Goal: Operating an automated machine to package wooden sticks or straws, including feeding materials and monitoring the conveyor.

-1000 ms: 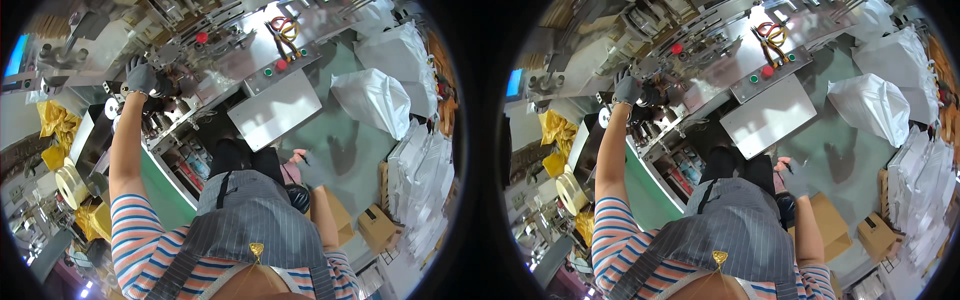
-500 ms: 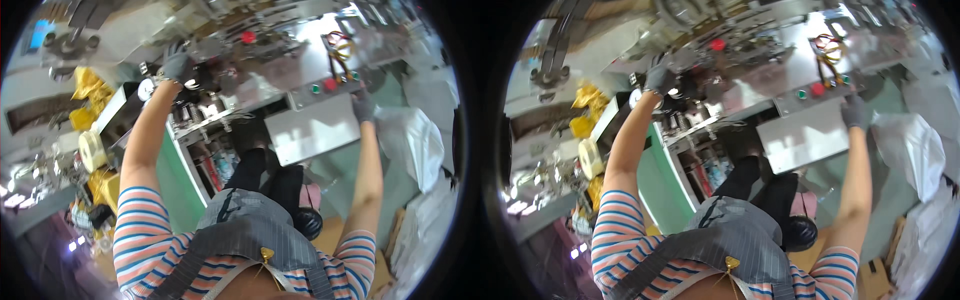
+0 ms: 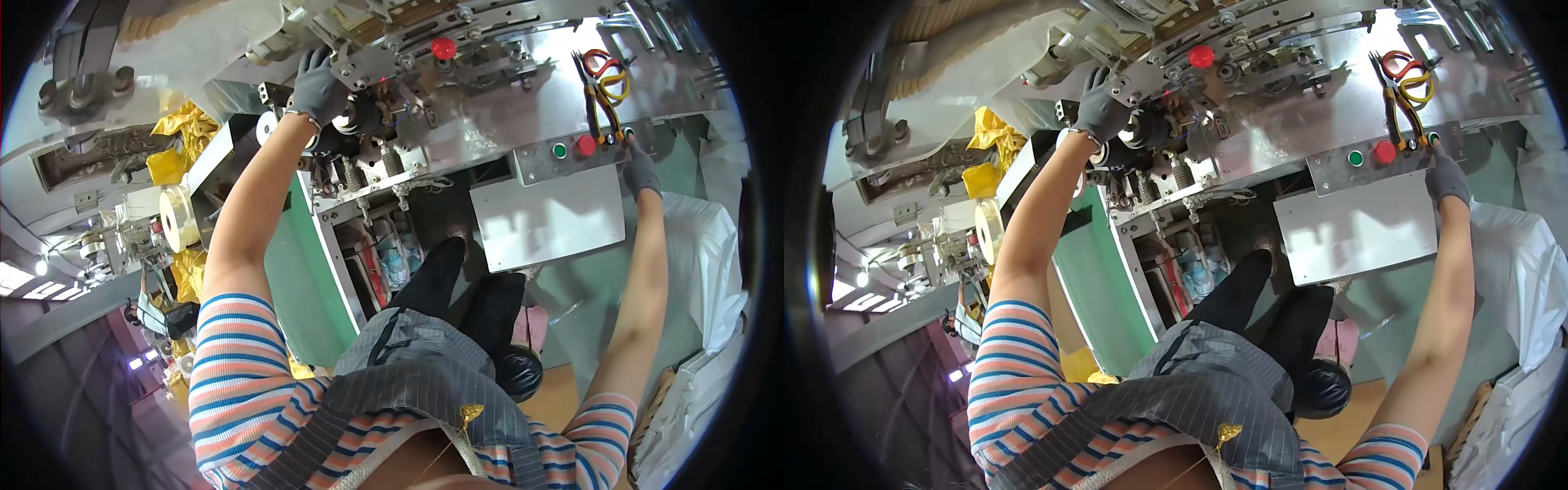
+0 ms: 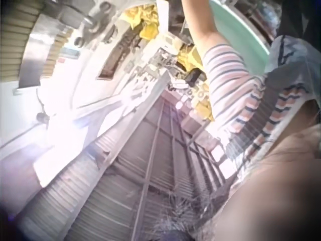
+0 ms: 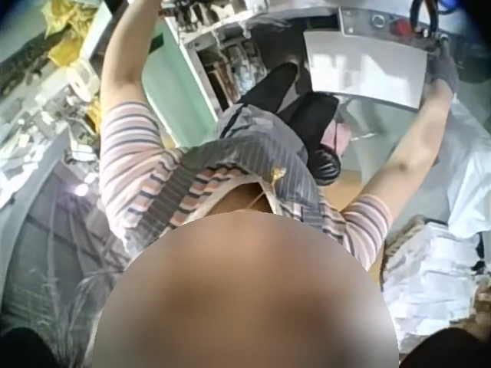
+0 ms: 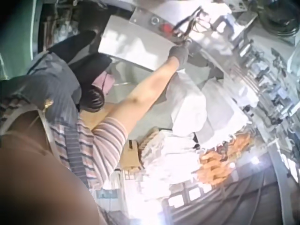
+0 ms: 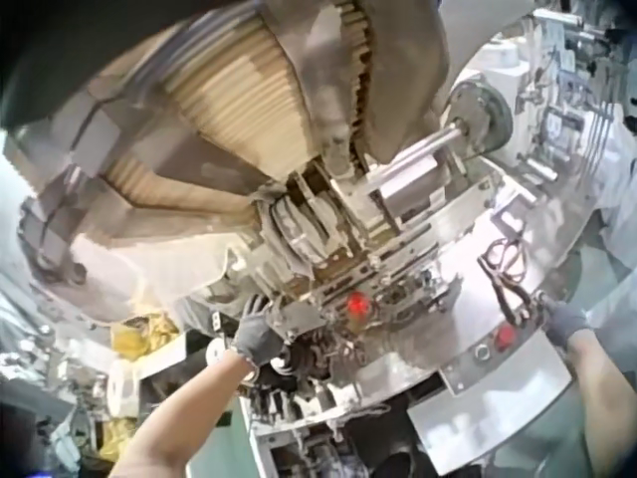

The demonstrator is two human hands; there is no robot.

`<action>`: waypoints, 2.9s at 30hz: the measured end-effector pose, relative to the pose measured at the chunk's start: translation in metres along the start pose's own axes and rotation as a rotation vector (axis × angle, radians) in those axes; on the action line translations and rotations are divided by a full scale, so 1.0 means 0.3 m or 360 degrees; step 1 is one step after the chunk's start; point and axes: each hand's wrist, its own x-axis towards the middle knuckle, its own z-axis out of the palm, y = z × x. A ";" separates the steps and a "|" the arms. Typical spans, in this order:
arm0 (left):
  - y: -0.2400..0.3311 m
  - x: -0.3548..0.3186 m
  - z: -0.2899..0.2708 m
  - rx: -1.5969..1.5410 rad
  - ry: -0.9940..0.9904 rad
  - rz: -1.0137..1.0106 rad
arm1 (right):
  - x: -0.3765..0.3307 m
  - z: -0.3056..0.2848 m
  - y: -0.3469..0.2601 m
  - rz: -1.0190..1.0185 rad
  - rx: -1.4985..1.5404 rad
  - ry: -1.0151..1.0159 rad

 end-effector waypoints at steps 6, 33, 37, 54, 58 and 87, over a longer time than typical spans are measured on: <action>-0.019 -0.028 0.017 -0.0038 0.0084 -0.0021 | 0.002 -0.005 0.010 0.0039 0.0195 -0.0046; -0.017 -0.195 -0.013 0.0018 0.0100 -0.0389 | 0.013 0.057 0.072 -0.0068 0.0391 0.0069; -0.034 -0.211 -0.014 -0.0210 0.0059 -0.0412 | 0.009 0.052 0.070 -0.0074 0.0392 0.0040; -0.153 -0.304 -0.005 -0.0517 -0.0167 -0.0562 | -0.014 0.031 0.046 -0.0042 0.0603 -0.0075; -0.142 -0.378 0.017 -0.0503 -0.0130 -0.0692 | -0.003 0.035 0.057 -0.0032 0.0577 -0.0078; -0.364 -0.770 0.276 -0.1138 -0.0227 -0.1727 | 0.167 0.160 0.223 -0.0478 0.0152 0.0350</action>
